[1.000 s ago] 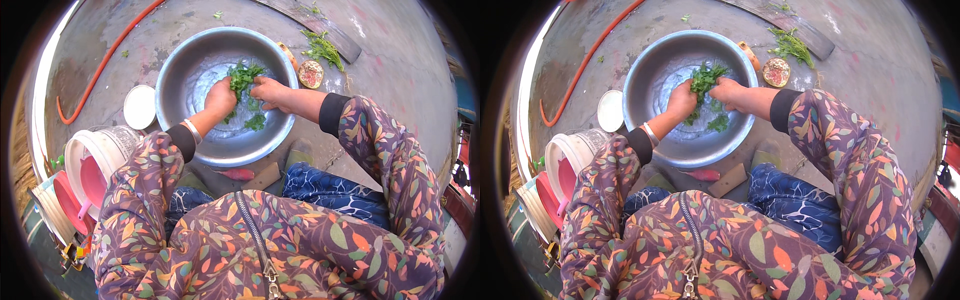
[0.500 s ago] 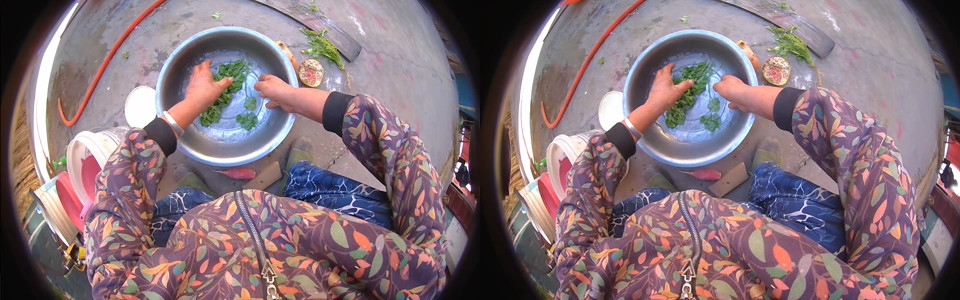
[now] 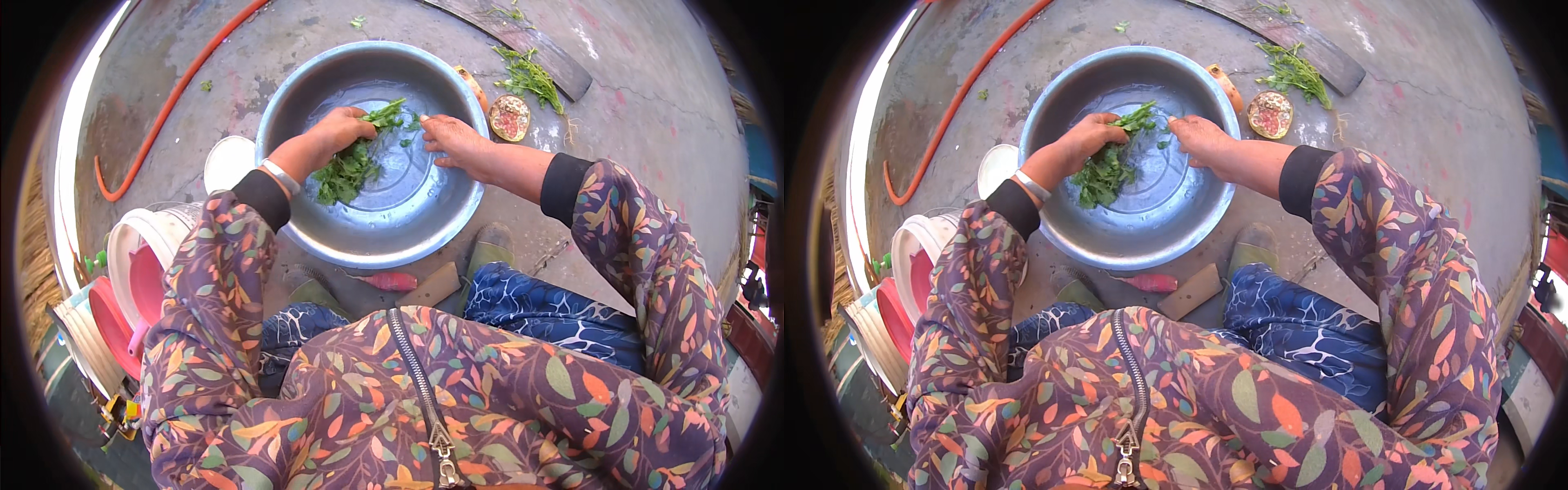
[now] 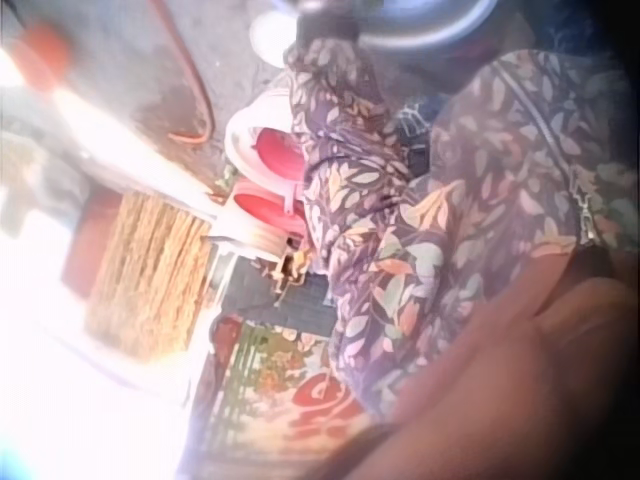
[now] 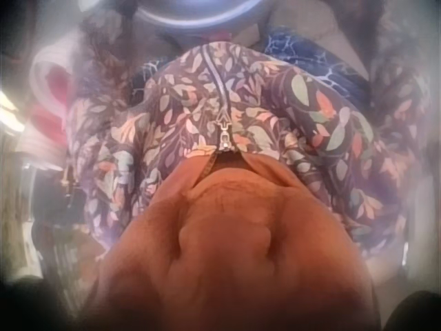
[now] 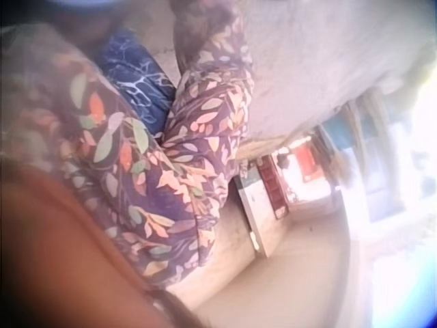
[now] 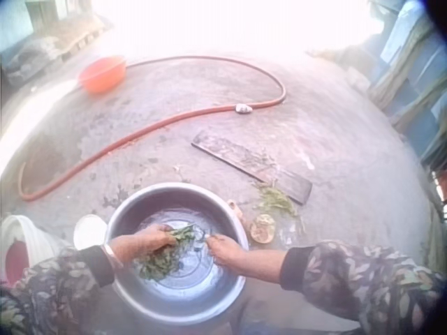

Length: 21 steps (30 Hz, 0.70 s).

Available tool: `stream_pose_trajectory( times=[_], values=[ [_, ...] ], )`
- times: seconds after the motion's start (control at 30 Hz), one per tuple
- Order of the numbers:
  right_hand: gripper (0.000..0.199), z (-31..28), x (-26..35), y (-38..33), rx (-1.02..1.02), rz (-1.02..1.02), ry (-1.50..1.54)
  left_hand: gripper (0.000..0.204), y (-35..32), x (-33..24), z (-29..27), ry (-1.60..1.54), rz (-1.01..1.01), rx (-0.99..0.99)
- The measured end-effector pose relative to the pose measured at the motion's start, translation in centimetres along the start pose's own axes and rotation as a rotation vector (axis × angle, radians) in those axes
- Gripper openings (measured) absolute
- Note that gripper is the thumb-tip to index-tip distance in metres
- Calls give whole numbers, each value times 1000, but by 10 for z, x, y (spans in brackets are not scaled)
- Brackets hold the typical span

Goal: The person sits on the ground and washes a bunch of leafy green herbs. They pick leaves from the stems, place them in a metal basin, pour water from a pink scoop to rinse them, and then transfer the washed leaves into the scoop.

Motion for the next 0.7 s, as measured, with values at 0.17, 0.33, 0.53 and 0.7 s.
stream_pose_trajectory(
  times=[0.17,0.33,0.53,0.7],
  values=[
    [64,-3,6,-7,19,0,-24,21,-32,-16,-14,-208,54,189],
    [60,-6,4,-7,6,7,8,23,-19,-16,-8,-22,118,-40],
    [51,-5,4,-18,-44,29,36,42,-9,-19,63,788,307,-486],
    [50,-6,2,-20,-52,26,31,28,15,-15,73,983,259,-521]
  ],
)
Point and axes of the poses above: each hand's wrist, its own y-axis towards the middle knuckle, its own z-axis out of the palm, x = y × z, the point moved 4 cm from there along y, towards the middle knuckle, and after that the axes turned 13 degrees about -z, right-handed, at the moved point
